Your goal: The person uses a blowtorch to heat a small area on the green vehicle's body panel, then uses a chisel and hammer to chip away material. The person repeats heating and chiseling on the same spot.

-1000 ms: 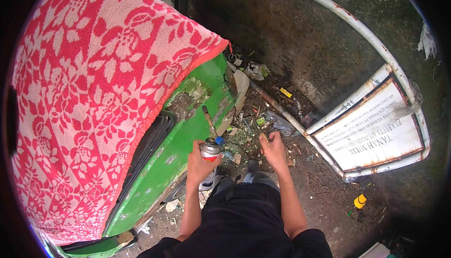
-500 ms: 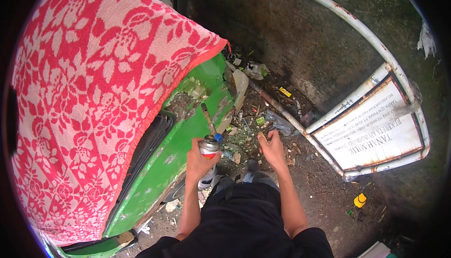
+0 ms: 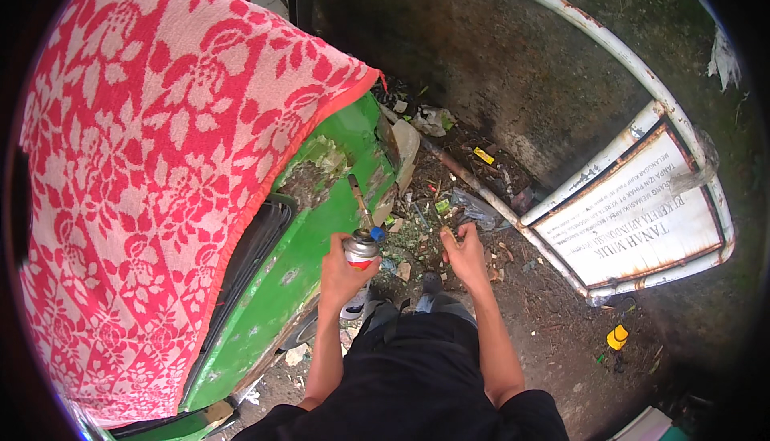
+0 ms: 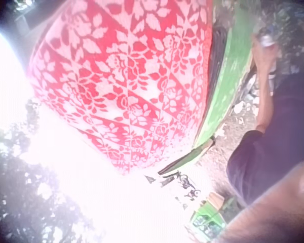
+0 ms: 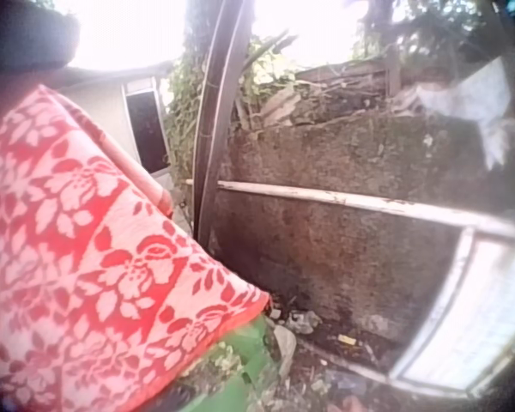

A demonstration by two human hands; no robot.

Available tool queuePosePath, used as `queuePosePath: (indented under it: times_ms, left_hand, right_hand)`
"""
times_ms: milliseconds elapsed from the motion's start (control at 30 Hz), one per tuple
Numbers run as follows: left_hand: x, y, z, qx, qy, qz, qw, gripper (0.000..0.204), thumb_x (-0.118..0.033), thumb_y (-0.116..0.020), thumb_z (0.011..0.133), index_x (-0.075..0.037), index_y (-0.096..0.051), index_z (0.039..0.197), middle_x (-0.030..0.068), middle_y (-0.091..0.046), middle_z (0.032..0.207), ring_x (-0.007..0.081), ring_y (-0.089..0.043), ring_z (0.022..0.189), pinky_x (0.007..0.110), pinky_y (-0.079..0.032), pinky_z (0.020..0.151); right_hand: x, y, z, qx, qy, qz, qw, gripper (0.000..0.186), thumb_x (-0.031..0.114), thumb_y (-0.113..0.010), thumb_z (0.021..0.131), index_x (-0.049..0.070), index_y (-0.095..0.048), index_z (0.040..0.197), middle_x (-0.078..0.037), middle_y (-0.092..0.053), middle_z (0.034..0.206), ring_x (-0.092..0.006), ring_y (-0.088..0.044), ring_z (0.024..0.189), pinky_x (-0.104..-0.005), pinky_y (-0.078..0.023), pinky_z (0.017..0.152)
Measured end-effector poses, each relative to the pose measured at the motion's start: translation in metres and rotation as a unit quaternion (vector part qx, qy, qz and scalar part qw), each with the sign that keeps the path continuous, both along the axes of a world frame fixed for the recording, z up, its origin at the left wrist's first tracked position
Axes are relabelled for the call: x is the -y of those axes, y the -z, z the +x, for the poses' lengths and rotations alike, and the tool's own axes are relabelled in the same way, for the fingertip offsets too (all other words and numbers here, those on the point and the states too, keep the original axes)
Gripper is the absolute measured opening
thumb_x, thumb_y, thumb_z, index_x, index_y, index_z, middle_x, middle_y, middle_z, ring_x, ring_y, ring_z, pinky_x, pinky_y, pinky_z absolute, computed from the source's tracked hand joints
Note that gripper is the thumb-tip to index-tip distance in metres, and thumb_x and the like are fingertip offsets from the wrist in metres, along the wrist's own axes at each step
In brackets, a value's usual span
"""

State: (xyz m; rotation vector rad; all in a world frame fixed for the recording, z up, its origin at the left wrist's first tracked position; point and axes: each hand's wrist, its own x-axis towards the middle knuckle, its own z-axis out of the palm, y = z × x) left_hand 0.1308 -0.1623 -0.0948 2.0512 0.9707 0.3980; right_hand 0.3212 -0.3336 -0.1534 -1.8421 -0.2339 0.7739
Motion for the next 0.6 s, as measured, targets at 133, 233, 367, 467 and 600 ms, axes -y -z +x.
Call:
queuePosePath:
  times_ms: [133,233,367,467,600]
  left_hand:
    - [0.001,0.002,0.002,-0.010,0.003,0.004,1.000,0.069,-0.031,-0.089,0.073,-0.001,-0.048,0.120,0.0225,-0.069,0.099,0.0418,-0.069,0.092,0.048,-0.053,0.082]
    - [0.001,0.004,0.003,-0.012,0.004,0.007,1.000,0.069,-0.031,-0.089,0.073,-0.001,-0.048,0.121,0.0221,-0.069,0.098,0.0416,-0.069,0.092,0.048,-0.053,0.082]
    - [0.001,0.003,0.004,-0.002,0.005,0.002,1.000,0.070,-0.031,-0.089,0.073,-0.002,-0.048,0.121,0.0221,-0.069,0.098,0.0419,-0.069,0.092,0.048,-0.053,0.082]
    - [0.001,0.001,0.003,0.001,0.002,0.000,1.000,0.069,-0.031,-0.089,0.073,-0.002,-0.048,0.121,0.0223,-0.069,0.099,0.0421,-0.069,0.092,0.048,-0.053,0.082]
    - [0.000,0.003,0.002,-0.007,-0.003,0.002,1.000,0.069,-0.030,-0.089,0.073,-0.001,-0.048,0.121,0.0227,-0.069,0.099,0.0422,-0.069,0.092,0.048,-0.053,0.082]
  right_hand:
    - [0.001,-0.008,0.000,-0.007,-0.003,0.006,1.000,0.029,0.025,-0.064,0.101,0.007,-0.041,0.103,0.000,-0.053,0.062,-0.0091,-0.055,0.053,-0.0302,-0.037,0.050]
    - [0.001,-0.010,-0.002,-0.015,-0.003,0.039,0.999,0.024,0.021,-0.061,0.103,0.009,-0.040,0.102,-0.003,-0.055,0.070,-0.0093,-0.057,0.057,-0.0300,-0.040,0.053]
    - [0.003,-0.003,-0.003,0.039,-0.029,0.090,0.995,0.020,0.016,-0.058,0.105,0.010,-0.040,0.100,-0.004,-0.057,0.079,-0.0102,-0.061,0.069,-0.0312,-0.045,0.062]
    - [0.003,-0.009,-0.004,0.063,-0.064,0.103,0.991,0.019,0.015,-0.060,0.104,0.009,-0.042,0.098,-0.003,-0.054,0.080,-0.0108,-0.057,0.075,-0.0313,-0.045,0.068]
    - [0.003,-0.015,-0.003,0.080,-0.095,0.087,0.988,0.019,0.014,-0.063,0.102,0.008,-0.046,0.097,-0.002,-0.048,0.079,-0.0117,-0.047,0.074,-0.0294,-0.043,0.069]
